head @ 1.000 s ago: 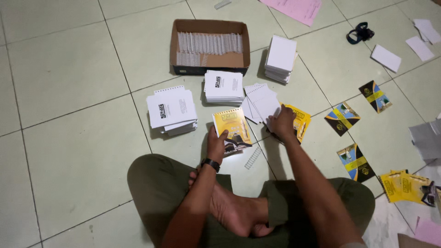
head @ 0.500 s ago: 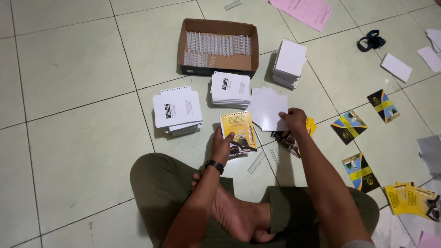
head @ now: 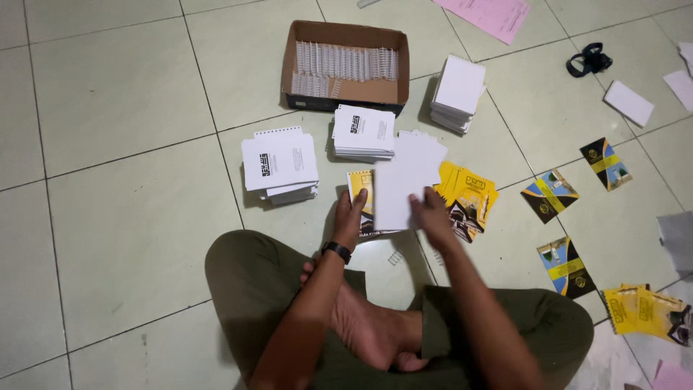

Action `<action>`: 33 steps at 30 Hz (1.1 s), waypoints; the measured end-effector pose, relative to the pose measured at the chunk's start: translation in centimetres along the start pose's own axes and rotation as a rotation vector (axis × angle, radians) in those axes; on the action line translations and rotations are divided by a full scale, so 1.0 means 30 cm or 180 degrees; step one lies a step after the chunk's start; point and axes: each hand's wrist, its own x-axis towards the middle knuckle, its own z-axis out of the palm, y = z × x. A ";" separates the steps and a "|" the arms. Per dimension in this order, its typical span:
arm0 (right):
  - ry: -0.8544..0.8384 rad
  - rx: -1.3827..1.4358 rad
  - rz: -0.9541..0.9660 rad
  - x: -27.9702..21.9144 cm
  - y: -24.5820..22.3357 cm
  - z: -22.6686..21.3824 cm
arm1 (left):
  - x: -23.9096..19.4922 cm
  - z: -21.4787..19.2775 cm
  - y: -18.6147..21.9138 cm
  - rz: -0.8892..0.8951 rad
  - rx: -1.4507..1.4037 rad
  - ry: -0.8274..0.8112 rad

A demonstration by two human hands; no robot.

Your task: The person sits on the floor and assembles small notebooks by hand. They pick up a stack of white paper, insert a plastic spiral binding into the holes, and then place a yellow cover sheet on top. The completed notebooks are stacked nearby.

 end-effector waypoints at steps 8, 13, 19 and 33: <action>-0.0168 -0.0316 -0.0368 -0.066 0.023 0.133 | 0.001 -0.020 -0.005 0.0396 0.0924 -0.0350; 0.0008 -0.0453 -0.0545 -0.033 0.099 0.173 | 0.015 -0.048 -0.042 0.1303 0.1457 -0.0038; 0.0019 -0.0762 -0.0778 -0.012 0.174 0.236 | 0.071 -0.087 -0.130 0.0764 0.1358 -0.0361; -0.0046 -0.1100 -0.0401 0.014 0.226 0.155 | -0.010 -0.031 0.023 0.0359 0.2267 -0.0353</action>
